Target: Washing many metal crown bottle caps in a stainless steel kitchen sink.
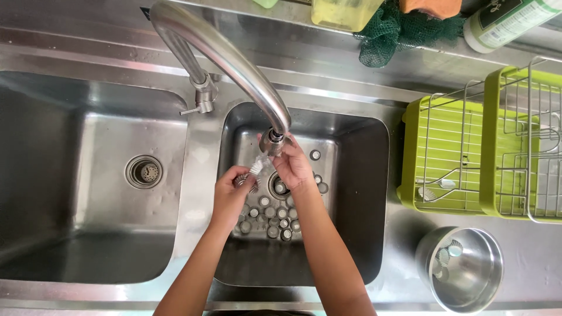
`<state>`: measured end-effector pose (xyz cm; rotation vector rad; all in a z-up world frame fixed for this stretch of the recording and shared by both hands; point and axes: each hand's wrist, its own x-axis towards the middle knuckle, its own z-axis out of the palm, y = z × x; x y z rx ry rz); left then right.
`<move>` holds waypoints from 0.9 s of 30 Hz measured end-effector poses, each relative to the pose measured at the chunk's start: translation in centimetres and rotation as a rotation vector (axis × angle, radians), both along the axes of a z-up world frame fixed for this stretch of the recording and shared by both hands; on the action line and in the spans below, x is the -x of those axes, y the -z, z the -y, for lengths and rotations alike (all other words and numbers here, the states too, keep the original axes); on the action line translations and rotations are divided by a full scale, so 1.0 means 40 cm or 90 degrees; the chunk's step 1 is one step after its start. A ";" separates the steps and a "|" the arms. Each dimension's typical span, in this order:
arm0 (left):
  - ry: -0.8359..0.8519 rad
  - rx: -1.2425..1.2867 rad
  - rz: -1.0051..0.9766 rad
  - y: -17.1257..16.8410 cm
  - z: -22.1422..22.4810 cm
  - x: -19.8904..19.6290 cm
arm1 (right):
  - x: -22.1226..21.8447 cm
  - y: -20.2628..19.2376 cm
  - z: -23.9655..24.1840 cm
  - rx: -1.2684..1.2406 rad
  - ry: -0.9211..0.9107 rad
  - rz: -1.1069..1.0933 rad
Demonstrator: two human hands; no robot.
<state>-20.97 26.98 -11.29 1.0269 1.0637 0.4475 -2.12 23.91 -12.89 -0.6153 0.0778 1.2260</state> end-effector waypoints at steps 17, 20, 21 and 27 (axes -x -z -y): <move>-0.122 -0.010 0.054 0.013 0.011 0.027 | 0.076 0.073 -0.034 0.070 0.198 -0.640; -0.130 -0.017 0.052 0.027 0.013 0.035 | 0.067 0.090 -0.041 0.073 0.179 -0.576; -0.137 -0.009 0.048 0.029 0.012 0.037 | 0.064 0.092 -0.046 0.057 0.150 -0.497; -0.112 -0.016 0.042 0.024 0.021 0.039 | 0.051 0.014 -0.032 0.030 -0.074 -0.108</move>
